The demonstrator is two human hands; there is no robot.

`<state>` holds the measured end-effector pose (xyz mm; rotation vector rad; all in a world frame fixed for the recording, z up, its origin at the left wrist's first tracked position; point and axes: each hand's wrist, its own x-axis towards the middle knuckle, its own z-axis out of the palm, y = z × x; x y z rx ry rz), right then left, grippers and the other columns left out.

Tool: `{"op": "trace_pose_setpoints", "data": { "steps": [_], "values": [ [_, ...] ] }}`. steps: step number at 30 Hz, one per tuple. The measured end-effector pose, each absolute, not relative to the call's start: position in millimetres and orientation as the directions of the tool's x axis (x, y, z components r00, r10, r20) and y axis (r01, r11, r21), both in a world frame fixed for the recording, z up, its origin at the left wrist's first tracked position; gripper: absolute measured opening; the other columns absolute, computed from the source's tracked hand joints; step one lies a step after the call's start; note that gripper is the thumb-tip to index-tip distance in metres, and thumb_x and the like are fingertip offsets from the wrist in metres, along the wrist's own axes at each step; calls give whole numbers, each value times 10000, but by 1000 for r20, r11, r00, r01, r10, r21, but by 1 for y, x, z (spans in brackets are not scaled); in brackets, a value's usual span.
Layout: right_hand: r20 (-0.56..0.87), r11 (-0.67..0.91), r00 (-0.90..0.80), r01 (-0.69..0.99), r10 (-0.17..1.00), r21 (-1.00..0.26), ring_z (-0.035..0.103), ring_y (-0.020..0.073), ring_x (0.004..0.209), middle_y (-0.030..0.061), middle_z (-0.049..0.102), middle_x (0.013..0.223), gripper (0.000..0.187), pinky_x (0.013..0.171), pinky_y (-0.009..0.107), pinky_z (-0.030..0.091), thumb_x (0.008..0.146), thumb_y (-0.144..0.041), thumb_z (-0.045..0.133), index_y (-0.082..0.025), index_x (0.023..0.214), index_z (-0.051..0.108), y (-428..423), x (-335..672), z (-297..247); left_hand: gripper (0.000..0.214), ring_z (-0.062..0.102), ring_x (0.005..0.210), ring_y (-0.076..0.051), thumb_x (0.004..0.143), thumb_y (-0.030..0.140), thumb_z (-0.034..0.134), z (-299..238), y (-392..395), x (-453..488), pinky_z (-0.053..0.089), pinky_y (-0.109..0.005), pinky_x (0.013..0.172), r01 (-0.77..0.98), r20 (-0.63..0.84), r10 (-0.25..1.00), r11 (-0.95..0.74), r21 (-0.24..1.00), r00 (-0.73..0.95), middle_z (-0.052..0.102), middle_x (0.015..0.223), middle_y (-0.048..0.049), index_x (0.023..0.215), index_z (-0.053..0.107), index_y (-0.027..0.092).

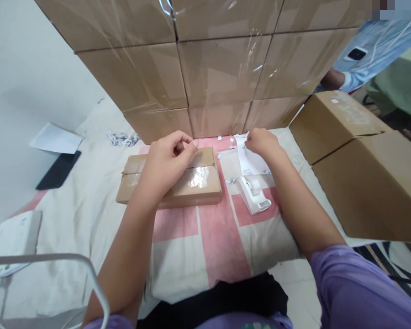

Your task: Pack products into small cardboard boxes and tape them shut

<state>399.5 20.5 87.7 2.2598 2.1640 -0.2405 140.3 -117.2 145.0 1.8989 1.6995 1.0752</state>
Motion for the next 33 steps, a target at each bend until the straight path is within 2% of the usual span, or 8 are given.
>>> {"op": "trace_pose_setpoints", "data": {
  "steps": [5,10,15,18,21,24,27,33],
  "values": [
    [-155,-4,-29,977,988,-212,692,273,923,178,753,967,230,765,324,486,906,-243,534,-143,939,739,23,402,85,185,494,638,-162,912,396,596,145,-117,140,369,-303,610,675,297,955,-212,707,-12,564,661,10,841,682,248],
    [-167,18,-70,956,984,-292,629,185,743,76,709,778,130,657,267,415,864,-249,603,-173,799,686,21,400,89,197,512,643,-166,913,402,599,145,-116,140,368,-301,602,673,290,957,-206,710,-14,594,678,4,830,681,243],
    [35,214,-225,854,974,-475,492,134,620,8,588,637,262,613,281,334,875,-296,588,-179,640,597,8,394,105,215,528,667,-163,914,409,582,148,-116,137,377,-289,614,707,254,967,-159,690,-31,602,699,7,834,676,233],
    [167,356,-324,710,931,-608,493,126,643,-2,612,687,194,636,277,337,840,-253,612,-180,664,582,-15,388,120,219,533,677,-163,912,414,575,150,-115,133,383,-282,616,720,217,976,-125,683,-36,609,714,6,838,666,229],
    [209,421,-417,521,885,-743,526,127,675,-9,629,741,111,643,265,354,822,-195,604,-186,717,569,-52,377,128,221,548,690,-165,913,423,574,151,-113,127,388,-278,617,725,194,980,-109,680,-34,630,749,1,869,676,233],
    [171,353,-459,348,872,-868,578,136,703,-8,652,776,104,655,258,390,881,-174,532,-194,792,583,-93,358,118,224,558,696,-163,915,433,577,150,-110,121,396,-279,628,739,189,982,-111,664,-23,636,767,3,896,686,238],
    [88,198,-363,277,928,-940,620,151,726,6,680,805,176,646,256,409,949,-187,460,-203,810,567,-122,337,93,239,555,695,-161,913,449,580,149,-108,116,398,-282,633,753,178,984,-115,647,-3,631,765,3,906,693,238],
    [31,103,-168,436,985,-894,624,188,728,32,677,790,149,658,281,382,980,-166,436,-208,901,555,-134,313,58,263,557,717,-168,918,465,562,147,-107,113,407,-288,640,787,170,984,-140,601,46,644,786,-4,923,705,244]
  ]
}}
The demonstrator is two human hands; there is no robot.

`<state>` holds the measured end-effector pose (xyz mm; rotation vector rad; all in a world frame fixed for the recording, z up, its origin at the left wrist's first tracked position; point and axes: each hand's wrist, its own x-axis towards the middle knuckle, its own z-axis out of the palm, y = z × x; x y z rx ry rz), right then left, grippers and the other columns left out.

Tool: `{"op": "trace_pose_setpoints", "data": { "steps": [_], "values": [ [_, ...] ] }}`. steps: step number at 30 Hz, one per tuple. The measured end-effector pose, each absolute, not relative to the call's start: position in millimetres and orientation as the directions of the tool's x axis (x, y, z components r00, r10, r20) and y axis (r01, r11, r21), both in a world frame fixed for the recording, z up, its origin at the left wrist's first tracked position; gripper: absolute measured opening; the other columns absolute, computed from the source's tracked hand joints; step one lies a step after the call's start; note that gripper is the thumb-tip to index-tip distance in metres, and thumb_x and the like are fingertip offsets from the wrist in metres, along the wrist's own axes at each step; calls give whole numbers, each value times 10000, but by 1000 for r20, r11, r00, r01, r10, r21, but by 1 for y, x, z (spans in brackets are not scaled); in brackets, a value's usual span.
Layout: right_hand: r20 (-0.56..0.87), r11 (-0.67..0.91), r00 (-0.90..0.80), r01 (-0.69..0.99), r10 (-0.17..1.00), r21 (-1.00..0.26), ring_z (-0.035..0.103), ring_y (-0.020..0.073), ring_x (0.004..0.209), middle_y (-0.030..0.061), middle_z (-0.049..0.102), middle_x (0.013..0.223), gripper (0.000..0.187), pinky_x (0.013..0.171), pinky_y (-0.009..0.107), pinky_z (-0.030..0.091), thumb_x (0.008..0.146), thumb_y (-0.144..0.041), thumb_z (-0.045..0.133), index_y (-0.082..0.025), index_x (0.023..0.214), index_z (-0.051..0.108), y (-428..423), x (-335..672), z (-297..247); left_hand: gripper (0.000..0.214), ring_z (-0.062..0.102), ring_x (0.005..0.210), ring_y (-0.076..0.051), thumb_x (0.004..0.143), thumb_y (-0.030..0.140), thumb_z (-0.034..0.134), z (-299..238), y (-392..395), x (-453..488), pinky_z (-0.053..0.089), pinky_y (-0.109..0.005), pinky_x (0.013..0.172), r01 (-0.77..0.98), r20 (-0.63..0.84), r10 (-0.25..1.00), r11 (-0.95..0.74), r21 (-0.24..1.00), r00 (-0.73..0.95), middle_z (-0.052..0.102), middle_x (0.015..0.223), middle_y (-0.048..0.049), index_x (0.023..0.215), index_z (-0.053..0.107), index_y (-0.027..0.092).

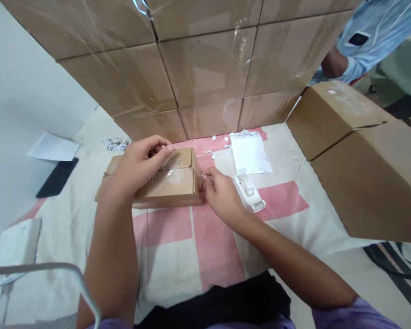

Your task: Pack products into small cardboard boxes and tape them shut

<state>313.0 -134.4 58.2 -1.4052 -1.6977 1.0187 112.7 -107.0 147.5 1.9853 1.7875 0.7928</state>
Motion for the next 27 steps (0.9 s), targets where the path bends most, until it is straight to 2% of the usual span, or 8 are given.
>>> {"op": "trace_pose_setpoints", "data": {
  "steps": [3,6,12,16,19,22,24,27],
  "values": [
    [57,122,-145,494,988,-861,622,202,727,42,681,794,127,660,290,367,995,-180,435,-208,955,552,-130,311,51,277,559,718,-174,922,479,558,148,-107,115,412,-294,649,813,165,984,-150,563,68,639,773,-5,927,710,247],
    [139,197,-158,451,978,-870,617,192,714,32,675,804,135,655,288,372,1002,-215,430,-217,932,545,-128,309,43,275,555,705,-177,921,476,558,149,-108,117,412,-298,650,833,161,985,-141,535,64,632,754,-5,936,709,246],
    [208,236,-179,153,962,-960,667,177,738,13,694,814,164,672,276,475,973,-293,483,-219,869,585,-133,308,27,218,557,696,-169,912,434,597,146,-106,120,387,-290,638,837,195,979,-149,526,52,647,754,11,904,696,239],
    [125,132,-156,35,980,-991,734,229,957,83,761,1022,235,830,337,570,964,-382,534,-201,1031,669,-149,308,20,180,576,690,-148,923,383,607,143,-106,125,387,-281,642,782,239,965,-231,579,108,654,732,34,874,687,230],
    [75,83,-118,66,990,-994,706,252,1116,122,726,1238,329,938,382,569,967,-430,547,-210,1190,648,-160,308,15,163,572,679,-131,937,312,589,149,-115,121,399,-279,668,745,375,921,-325,582,109,641,712,40,825,662,217],
    [32,50,-160,111,987,-993,707,251,1086,127,717,1244,357,906,385,585,972,-479,545,-224,1212,614,-166,310,11,210,551,687,-133,960,325,569,153,-127,89,416,-286,705,772,576,817,-353,529,-21,624,728,24,793,633,215],
    [24,50,-155,166,988,-985,706,255,1064,124,721,1213,357,882,385,595,970,-503,551,-236,1199,613,-166,313,7,226,528,666,-142,965,374,564,144,-131,41,417,-289,691,813,615,772,-250,526,-160,587,705,19,810,629,223],
    [93,110,-73,269,993,-957,705,273,1021,112,722,1175,357,830,405,608,961,-546,558,-291,1202,623,-165,317,-2,192,558,700,-187,928,416,585,106,-122,-56,428,-312,708,844,500,742,164,511,-447,552,695,11,934,632,230]
  ]
}}
